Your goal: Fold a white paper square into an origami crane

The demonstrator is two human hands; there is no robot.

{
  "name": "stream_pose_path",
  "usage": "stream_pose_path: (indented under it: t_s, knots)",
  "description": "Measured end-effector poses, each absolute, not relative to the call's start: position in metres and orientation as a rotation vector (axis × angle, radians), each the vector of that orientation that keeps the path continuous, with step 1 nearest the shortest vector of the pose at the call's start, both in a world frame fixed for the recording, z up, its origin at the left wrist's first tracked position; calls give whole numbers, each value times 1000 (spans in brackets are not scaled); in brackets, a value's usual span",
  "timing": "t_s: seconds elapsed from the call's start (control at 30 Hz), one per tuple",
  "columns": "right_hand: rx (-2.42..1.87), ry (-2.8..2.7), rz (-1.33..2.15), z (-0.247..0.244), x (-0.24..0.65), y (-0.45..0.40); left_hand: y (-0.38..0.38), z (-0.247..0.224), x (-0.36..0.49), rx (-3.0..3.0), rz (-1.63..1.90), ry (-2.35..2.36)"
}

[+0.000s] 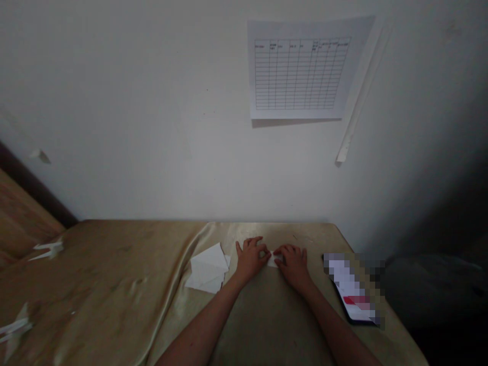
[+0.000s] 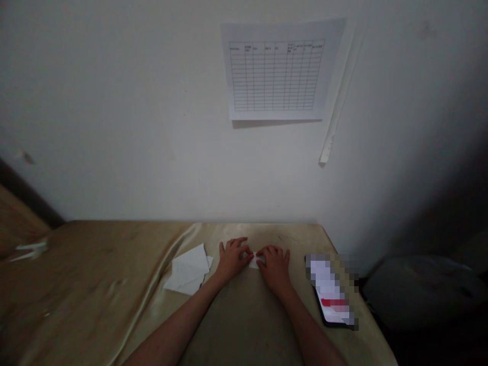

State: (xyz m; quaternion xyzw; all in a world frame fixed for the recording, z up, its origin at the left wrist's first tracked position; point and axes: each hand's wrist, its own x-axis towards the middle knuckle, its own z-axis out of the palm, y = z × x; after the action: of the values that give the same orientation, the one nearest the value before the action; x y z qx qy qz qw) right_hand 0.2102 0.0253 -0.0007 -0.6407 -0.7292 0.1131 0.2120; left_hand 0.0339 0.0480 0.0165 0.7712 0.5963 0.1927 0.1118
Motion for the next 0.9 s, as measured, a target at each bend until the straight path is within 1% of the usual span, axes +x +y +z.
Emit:
stream_pose_path:
  t_s: [0.6, 0.9]
  knots:
    - [-1820, -2051, 268, 3, 208, 25, 46, 13, 35, 2297, 632, 1739]
    - [-1826, -2050, 291, 2, 209, 26, 46, 17, 36, 2269, 575, 1753]
